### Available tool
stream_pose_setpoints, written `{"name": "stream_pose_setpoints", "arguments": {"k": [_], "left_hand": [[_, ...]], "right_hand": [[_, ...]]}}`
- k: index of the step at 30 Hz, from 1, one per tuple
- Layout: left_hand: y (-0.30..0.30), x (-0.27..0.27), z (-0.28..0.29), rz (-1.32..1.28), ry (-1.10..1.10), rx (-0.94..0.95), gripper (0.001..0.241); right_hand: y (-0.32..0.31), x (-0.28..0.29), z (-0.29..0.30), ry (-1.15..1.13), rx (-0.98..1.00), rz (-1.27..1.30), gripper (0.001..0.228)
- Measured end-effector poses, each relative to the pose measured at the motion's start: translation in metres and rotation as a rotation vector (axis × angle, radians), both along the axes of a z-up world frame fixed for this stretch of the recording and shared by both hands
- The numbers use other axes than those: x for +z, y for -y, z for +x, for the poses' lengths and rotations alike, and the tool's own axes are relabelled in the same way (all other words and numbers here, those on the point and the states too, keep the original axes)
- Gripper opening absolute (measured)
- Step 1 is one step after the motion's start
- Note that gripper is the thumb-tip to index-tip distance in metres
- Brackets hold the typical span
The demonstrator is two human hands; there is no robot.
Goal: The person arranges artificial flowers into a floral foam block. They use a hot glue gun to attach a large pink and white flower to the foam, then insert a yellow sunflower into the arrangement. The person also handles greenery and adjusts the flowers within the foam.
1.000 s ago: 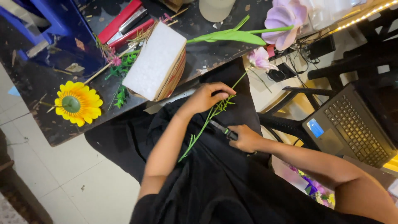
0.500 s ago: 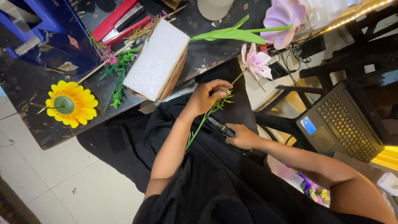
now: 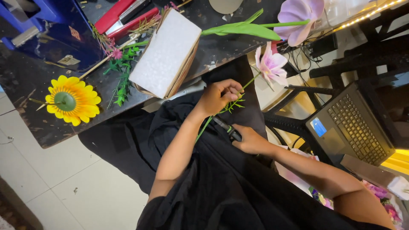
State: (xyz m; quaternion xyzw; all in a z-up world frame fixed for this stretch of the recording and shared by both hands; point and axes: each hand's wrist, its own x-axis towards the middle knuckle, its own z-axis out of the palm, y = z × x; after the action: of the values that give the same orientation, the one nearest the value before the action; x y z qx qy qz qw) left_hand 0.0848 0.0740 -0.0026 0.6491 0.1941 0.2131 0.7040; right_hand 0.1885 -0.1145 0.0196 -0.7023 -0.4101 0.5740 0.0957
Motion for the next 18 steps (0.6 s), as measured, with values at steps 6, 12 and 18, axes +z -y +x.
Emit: {"name": "stream_pose_setpoints", "arguments": {"k": [6,12,18], "left_hand": [[-0.008,0.010,-0.008,0.002,0.002,-0.022,0.022],[-0.010,0.022,-0.014,0.045,-0.014,-0.019,0.022],[-0.014,0.045,-0.031,0.146,0.018,-0.078,0.018]], "right_hand": [[-0.003,-0.002,-0.004,0.051,0.005,0.088,0.056],[-0.003,-0.018,-0.001,0.078,0.010,0.080,0.047],[-0.005,-0.023,-0.003,0.117,0.023,0.035,0.046]]}}
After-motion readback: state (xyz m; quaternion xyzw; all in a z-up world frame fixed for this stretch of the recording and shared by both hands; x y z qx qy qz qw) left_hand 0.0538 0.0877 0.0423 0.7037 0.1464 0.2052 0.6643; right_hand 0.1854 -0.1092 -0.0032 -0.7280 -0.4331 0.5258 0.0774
